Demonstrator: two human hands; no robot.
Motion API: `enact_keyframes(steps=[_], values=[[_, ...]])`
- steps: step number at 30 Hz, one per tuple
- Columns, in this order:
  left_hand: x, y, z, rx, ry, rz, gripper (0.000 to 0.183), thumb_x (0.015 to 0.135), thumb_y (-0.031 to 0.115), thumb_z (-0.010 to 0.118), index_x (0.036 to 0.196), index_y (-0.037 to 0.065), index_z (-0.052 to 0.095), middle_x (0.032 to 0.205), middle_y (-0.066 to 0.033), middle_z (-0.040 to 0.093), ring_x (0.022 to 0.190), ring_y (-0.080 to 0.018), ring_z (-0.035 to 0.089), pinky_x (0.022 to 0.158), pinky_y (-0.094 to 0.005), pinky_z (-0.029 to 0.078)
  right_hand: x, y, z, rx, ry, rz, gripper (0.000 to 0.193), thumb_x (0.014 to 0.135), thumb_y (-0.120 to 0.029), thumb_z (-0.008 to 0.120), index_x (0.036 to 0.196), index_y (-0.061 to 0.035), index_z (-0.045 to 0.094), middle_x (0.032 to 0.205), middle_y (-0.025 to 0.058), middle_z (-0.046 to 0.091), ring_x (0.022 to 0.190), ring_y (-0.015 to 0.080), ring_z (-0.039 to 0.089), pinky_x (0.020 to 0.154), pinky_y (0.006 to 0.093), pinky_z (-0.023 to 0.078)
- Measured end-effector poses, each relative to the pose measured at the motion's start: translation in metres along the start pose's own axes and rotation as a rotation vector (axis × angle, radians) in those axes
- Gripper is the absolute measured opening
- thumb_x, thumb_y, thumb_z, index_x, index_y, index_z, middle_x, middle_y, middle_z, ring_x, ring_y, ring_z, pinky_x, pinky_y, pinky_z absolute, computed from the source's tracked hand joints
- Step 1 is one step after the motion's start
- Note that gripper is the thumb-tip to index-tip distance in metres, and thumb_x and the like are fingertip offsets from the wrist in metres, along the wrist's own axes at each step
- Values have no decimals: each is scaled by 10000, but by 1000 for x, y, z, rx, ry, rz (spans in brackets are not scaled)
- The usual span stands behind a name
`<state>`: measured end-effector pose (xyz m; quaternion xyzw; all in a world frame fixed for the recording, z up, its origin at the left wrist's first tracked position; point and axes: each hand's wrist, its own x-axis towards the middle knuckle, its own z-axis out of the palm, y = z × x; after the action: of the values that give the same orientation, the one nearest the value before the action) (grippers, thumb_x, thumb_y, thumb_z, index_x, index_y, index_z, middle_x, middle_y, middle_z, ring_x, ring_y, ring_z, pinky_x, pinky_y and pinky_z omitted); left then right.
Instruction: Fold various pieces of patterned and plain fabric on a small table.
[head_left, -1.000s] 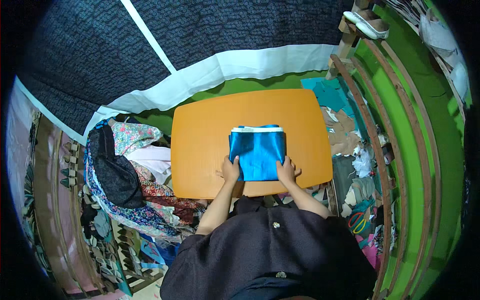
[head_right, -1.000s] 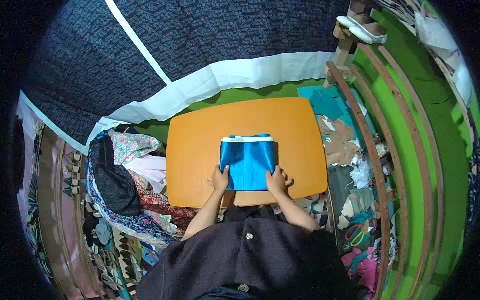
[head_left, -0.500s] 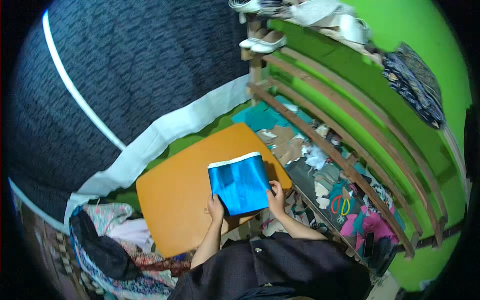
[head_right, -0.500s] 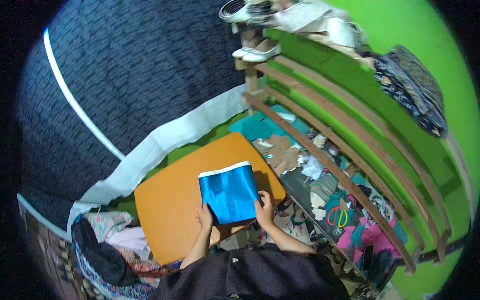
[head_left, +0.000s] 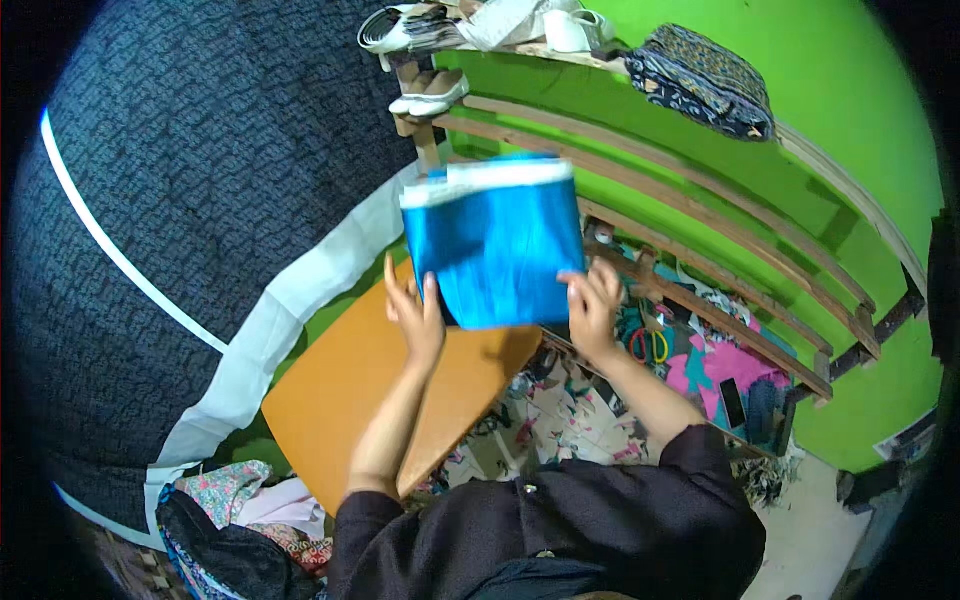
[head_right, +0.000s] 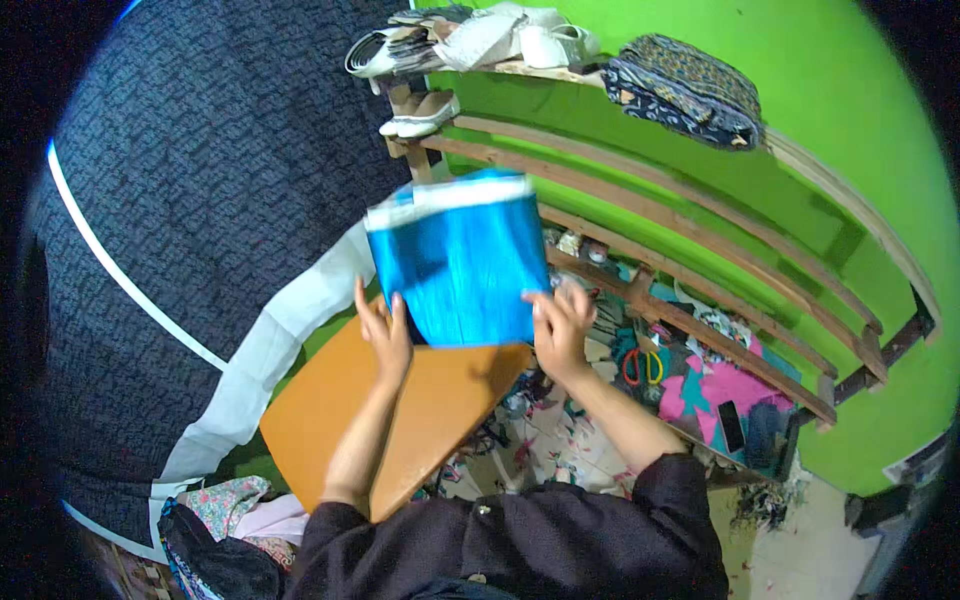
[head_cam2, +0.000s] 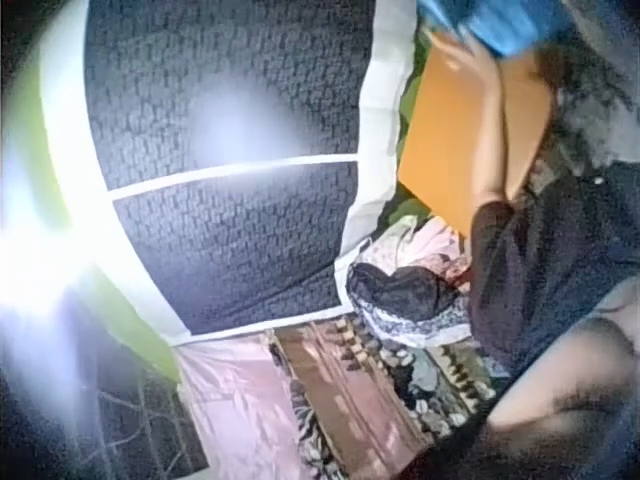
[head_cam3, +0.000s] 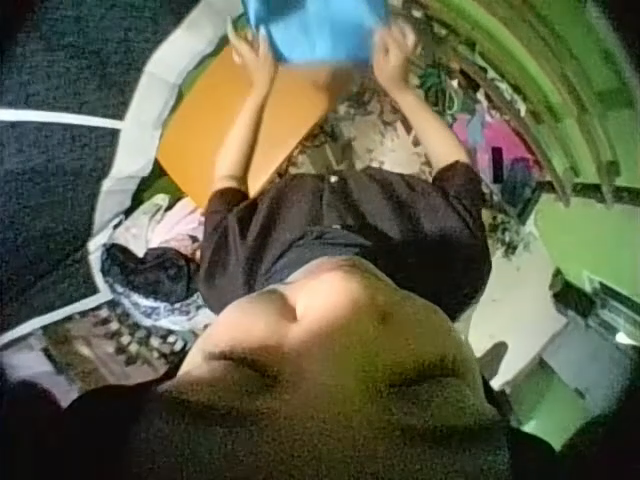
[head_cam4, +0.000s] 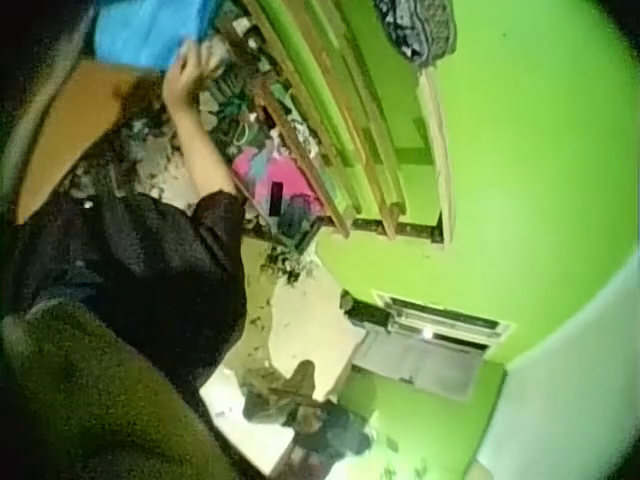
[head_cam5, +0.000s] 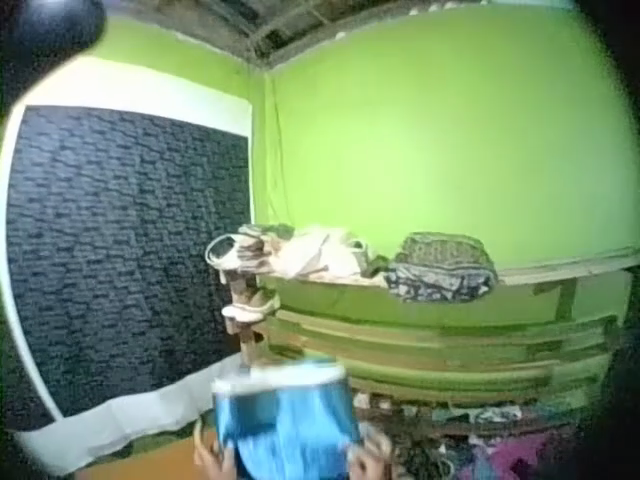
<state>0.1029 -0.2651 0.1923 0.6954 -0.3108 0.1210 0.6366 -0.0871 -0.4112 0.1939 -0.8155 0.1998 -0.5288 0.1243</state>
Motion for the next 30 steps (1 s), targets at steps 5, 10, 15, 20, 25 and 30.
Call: enact_keyframes(steps=[5,10,15,20,25,30], values=[[79,88,44,-103,57,377,603,858,169,555,1337,38,213,990,-125,530,836,-150,534,791,-279,391,95,10,-49,-74,228,-168,165,851,-153,480,923,-163,628,791,38,539,1027,255,397,883,411,209],[126,171,100,-412,122,624,620,842,202,584,1315,25,224,852,-51,598,734,-72,517,725,-247,388,173,23,-110,-248,468,-373,169,799,-241,547,934,-174,626,796,26,531,1003,249,399,876,425,201],[161,224,174,-420,-24,567,647,864,222,557,1317,6,148,953,-119,592,949,-140,543,861,-262,381,230,58,-180,-314,514,-502,438,627,-368,711,999,-165,601,937,69,544,1046,259,374,893,444,207],[190,293,236,-495,9,583,707,831,258,605,1304,-26,164,922,-147,565,880,-163,525,808,-260,393,264,86,-230,-545,410,-369,767,520,-390,780,1184,-188,454,1077,90,498,1104,271,361,902,474,194],[227,331,288,-548,-64,584,779,797,294,607,1318,-26,124,959,-192,594,928,-254,557,862,-314,382,297,126,-242,-538,437,-234,834,501,-429,778,1213,-183,419,1137,79,515,1131,266,374,935,549,135],[245,319,351,-451,-281,351,736,812,294,580,1331,-13,159,1076,-214,569,982,-269,546,894,-338,370,303,165,-243,-597,262,-8,818,526,-525,730,1202,-158,452,1137,101,535,1147,276,383,944,580,136]])
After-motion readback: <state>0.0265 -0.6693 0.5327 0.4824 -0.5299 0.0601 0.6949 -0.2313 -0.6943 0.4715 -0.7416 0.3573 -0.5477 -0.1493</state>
